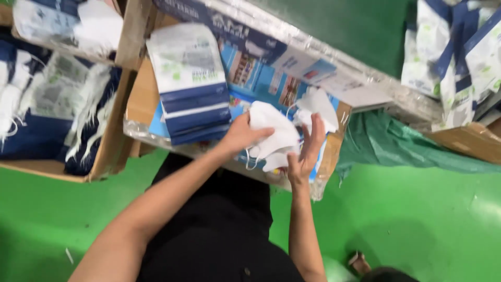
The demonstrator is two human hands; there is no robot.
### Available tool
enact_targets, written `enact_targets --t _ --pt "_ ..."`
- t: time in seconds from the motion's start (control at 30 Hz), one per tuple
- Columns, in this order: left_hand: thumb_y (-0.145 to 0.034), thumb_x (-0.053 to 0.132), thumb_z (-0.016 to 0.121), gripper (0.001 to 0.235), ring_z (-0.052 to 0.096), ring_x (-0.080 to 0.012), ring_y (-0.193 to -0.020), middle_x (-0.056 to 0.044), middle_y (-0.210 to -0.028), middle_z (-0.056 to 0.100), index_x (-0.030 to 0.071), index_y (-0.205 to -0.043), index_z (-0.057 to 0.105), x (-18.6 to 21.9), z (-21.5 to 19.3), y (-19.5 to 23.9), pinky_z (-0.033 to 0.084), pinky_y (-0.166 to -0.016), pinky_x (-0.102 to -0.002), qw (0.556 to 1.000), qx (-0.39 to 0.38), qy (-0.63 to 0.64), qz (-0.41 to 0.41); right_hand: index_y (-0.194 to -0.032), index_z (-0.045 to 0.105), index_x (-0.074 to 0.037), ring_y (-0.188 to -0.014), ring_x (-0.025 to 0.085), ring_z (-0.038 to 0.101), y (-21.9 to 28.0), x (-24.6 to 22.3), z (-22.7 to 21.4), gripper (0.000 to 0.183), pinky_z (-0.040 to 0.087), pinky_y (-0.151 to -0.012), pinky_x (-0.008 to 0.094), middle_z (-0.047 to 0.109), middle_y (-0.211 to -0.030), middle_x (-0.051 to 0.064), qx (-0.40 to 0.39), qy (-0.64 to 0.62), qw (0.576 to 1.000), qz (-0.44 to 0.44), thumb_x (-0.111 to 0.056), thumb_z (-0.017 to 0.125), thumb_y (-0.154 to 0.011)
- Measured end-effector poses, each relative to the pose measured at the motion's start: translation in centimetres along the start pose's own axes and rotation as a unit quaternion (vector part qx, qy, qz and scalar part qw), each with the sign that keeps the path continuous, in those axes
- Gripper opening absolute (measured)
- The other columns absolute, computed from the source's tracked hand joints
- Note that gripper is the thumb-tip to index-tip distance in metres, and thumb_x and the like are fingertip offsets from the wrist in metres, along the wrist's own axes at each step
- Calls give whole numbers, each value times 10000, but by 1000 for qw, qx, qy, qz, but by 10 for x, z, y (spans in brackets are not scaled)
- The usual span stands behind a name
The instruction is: The person picks white 3D face masks one at a time from a conveyor and inserts each into a printed plastic pouch, pressing the mask inside. The person stacks the filled pouches and places the stacked pouches into cardboard boxes.
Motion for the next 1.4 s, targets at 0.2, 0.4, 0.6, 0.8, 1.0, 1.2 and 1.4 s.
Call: enact_targets --t 0.2,0.4,0.6,0.8,1.0,1.2,1.4 --pt "-868 204 772 449 740 -203 -957 -114 -1121 743 46 -1268 644 -42 55 31 634 -765 -333 892 -108 354 -258 -1224 699 54 -1272 393 692 -3 16 -3 699 523 -1208 524 723 -1234 243 112 -112 985 72 -602 575 -1018" --pt "-881 99 787 402 736 -179 -985 -121 -1156 744 -20 -1245 666 -15 -23 10 625 -812 -313 954 80 280 -66 -1099 670 62 -944 161 659 15 46 -41 294 531 -857 298 701 -1015 87 78 14 980 185 -159 778 -938" --pt "-874 85 781 470 695 -136 -1010 -72 -1165 738 45 -1317 630 61 -7 28 579 -884 -309 977 -32 209 2 -1074 677 12 -917 95 618 6 30 -92 78 533 -843 242 668 -998 9 207 95 957 181 5 724 -1013" --pt "-822 91 865 490 719 -228 -1043 -91 -1126 782 113 -1265 655 91 4 32 541 -974 -369 963 -22 -133 235 -1343 648 17 -1220 207 638 6 44 -31 304 488 -1106 334 685 -1285 118 -4 -98 984 147 -103 565 -1076" --pt "-717 52 784 1103 665 -355 -1048 -135 -1098 737 -19 -1589 112 52 37 13 387 -1100 -530 869 -57 -397 290 -1676 103 -28 -1557 336 294 21 53 54 1001 244 -1289 485 280 -1678 197 -148 -70 980 115 -216 693 -889" --pt "-826 22 695 786 644 -401 -1094 -197 -1150 680 8 -1526 338 45 18 18 463 -998 -466 851 25 -445 278 -1456 517 -22 -1170 206 599 35 100 40 376 504 -1105 361 590 -1279 111 -92 36 983 155 -77 537 -1085" --pt "-956 87 698 222 704 -357 -1048 -130 -1135 710 35 -1171 672 102 -39 57 547 -946 -446 928 103 -237 269 -1119 706 14 -831 69 564 -3 66 28 182 473 -746 221 661 -933 -8 -29 -83 964 252 -72 671 -963"
Point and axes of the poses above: each hand's wrist, its own y-axis away from the middle knuckle, its own z-axis out of the palm, x = y × z, the point moved 10 cm from there along -y, towards the middle knuckle
